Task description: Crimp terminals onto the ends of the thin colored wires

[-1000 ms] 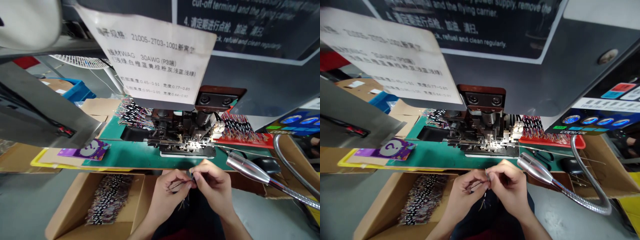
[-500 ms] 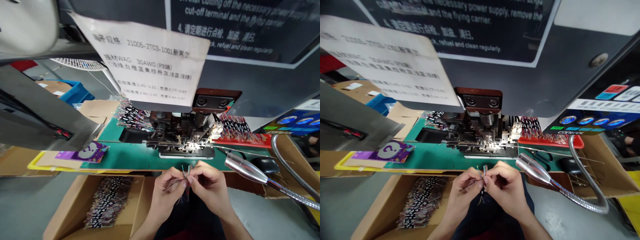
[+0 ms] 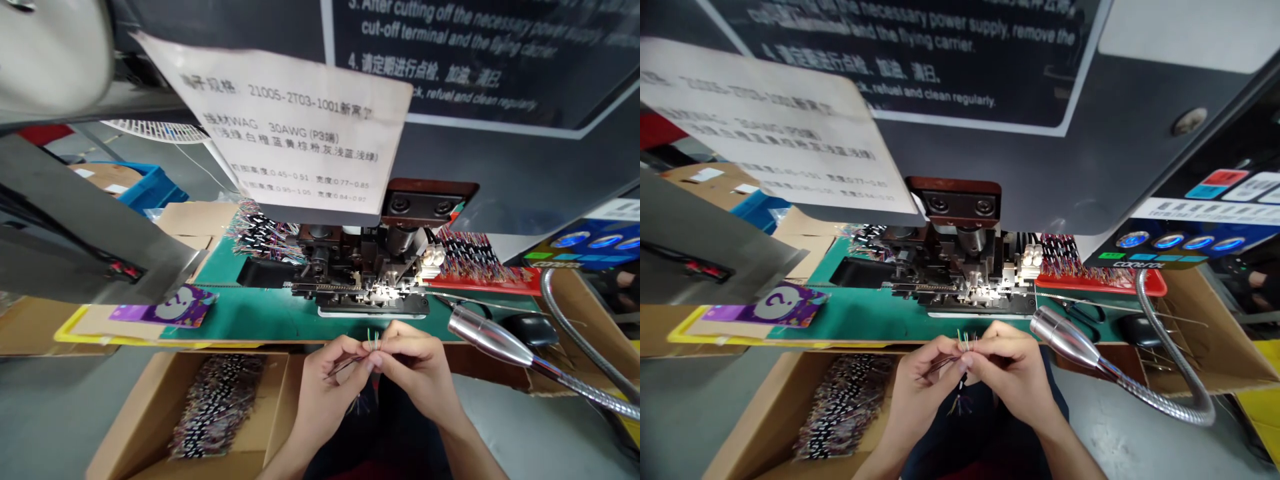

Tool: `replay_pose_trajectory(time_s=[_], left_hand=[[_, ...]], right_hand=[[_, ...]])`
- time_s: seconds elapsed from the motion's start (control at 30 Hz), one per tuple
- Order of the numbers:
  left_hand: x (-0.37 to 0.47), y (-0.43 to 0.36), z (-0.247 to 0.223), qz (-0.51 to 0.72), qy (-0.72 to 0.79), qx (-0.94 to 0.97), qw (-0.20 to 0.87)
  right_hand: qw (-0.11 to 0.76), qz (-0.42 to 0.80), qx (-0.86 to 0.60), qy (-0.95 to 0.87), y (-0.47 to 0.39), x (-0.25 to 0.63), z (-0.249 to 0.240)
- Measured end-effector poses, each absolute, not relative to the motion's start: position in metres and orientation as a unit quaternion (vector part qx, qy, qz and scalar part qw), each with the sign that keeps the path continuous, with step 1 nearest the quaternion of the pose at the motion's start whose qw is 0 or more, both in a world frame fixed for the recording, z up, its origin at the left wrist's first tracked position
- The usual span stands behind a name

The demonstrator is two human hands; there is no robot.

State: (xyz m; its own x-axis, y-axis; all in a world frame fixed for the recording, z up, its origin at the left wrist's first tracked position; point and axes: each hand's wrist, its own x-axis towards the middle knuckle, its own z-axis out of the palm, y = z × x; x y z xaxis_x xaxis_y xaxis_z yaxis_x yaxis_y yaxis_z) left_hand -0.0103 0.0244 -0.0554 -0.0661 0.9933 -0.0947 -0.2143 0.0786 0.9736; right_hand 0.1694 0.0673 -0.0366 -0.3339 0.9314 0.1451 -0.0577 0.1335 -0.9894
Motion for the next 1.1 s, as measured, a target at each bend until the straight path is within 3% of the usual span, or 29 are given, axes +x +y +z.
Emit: replay_pose_trajectory(time_s=[0.17, 0.4, 0.73, 0.93, 1.1], left_hand=[[-0.013, 0.031, -0.049, 0.512, 0.449, 0.438, 0.587], [-0.017, 0.029, -0.045, 0.501, 0.471, 0.478, 0.546], [-0.015, 0.039, -0.042, 0.515, 0.482, 0.389, 0.593], [-0.01, 0.044, -0.049, 0.543, 0.466, 0.374, 0.591], [-0.002, 0.047, -0.055, 0.564, 0.451, 0.372, 0.583]], right_hand=[[0.423, 0.529, -0.359, -0.642, 0.073, 0.174, -0.028], [0.464, 0.505, -0.392, -0.613, 0.08, 0.17, -0.018], [0.457, 0.535, -0.391, -0.593, 0.079, 0.169, -0.029], [0.467, 0.471, -0.407, -0.628, 0.079, 0.164, -0.031], [0.483, 0.49, -0.421, -0.591, 0.08, 0.159, -0.033]])
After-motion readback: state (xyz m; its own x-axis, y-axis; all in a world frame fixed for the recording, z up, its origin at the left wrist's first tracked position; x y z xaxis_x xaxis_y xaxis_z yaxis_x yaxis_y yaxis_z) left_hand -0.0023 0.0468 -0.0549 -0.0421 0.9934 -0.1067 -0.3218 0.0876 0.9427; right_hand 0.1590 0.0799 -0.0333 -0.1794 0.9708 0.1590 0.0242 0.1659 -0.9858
